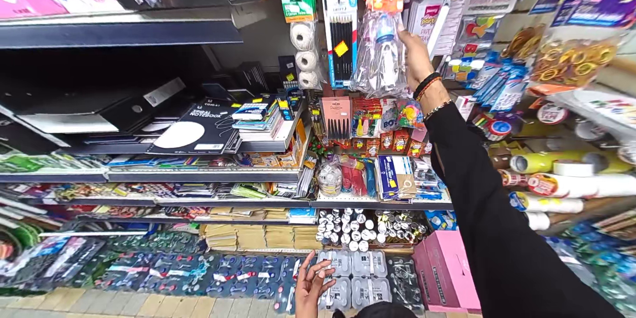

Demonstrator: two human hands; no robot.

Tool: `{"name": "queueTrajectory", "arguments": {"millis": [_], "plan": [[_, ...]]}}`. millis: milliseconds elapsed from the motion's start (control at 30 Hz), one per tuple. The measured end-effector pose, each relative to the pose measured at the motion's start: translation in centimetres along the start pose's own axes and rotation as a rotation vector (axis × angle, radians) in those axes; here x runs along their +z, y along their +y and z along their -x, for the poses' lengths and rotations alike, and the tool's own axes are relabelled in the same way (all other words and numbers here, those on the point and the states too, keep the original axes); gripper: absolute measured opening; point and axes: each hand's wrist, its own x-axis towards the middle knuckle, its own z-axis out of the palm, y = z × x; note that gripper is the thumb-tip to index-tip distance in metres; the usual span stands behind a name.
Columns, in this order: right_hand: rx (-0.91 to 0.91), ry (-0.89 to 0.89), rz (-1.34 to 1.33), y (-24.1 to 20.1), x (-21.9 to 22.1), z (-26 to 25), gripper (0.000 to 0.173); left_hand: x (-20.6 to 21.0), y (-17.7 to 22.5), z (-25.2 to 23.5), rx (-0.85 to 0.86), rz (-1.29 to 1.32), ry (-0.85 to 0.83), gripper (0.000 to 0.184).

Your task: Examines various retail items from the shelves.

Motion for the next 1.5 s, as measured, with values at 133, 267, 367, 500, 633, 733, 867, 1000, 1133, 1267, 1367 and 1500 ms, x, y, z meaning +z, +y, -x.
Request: {"name": "queueTrajectory", "arguments": {"millis": [133, 267, 367, 500, 633, 733, 867, 1000, 1133, 1267, 1367, 1500], "plan": [[-0.04, 0.067, -0.135, -2.7, 1.3, -4.1, 0.037, -0.6, 0.0, 0.3, -0.007, -0.005, 0.019, 0.061], [0.04, 0.159, -0.306, -3.7, 2.4, -6.8, 0.032, -1.4, 0.2, 0.7, -0.012, -0.002, 0.065, 0.059], [-0.015, 0.21, -0.306, -3.1, 2.8, -8.0, 0.032, -2.1, 0.5, 1.1, -0.008, 0.007, 0.075, 0.057], [0.083, 0.187, -0.426, -3.3, 2.9, -7.6, 0.034, -3.3, 0.3, 1.3, -0.006, 0.002, 0.079, 0.054], [0.134, 0.122, -0.478, -4.0, 2.8, -7.3, 0.037, -3.7, 0.4, 1.2, -0.022, 0.002, 0.091, 0.049], [0.094, 0.105, -0.462, -4.3, 3.0, -7.5, 0.043, -3.7, 0.8, 1.2, -0.012, -0.012, 0.078, 0.047], [0.033, 0.134, -0.409, -4.4, 3.5, -7.1, 0.041, -4.1, 0.8, 1.6, -0.014, -0.004, 0.069, 0.047], [-0.022, 0.101, -0.418, -4.1, 3.1, -5.8, 0.038, -4.3, 0.6, 1.9, -0.021, -0.007, 0.067, 0.046], [-0.002, 0.146, -0.335, -5.0, 2.9, -6.2, 0.033, -3.7, 0.6, 2.0, -0.039, -0.018, 0.043, 0.046], [0.05, 0.318, -0.096, -7.7, 3.7, -6.4, 0.016, -3.5, 0.5, 2.2, -0.029, -0.012, 0.036, 0.046], [0.114, 0.318, -0.025, -12.8, 5.1, -1.7, 0.026, -3.7, 0.4, 2.6, -0.024, -0.001, 0.047, 0.044], [0.141, 0.312, -0.112, -16.8, 6.5, 2.7, 0.031, -4.2, 0.2, 2.8, -0.043, 0.003, 0.097, 0.044]]}}
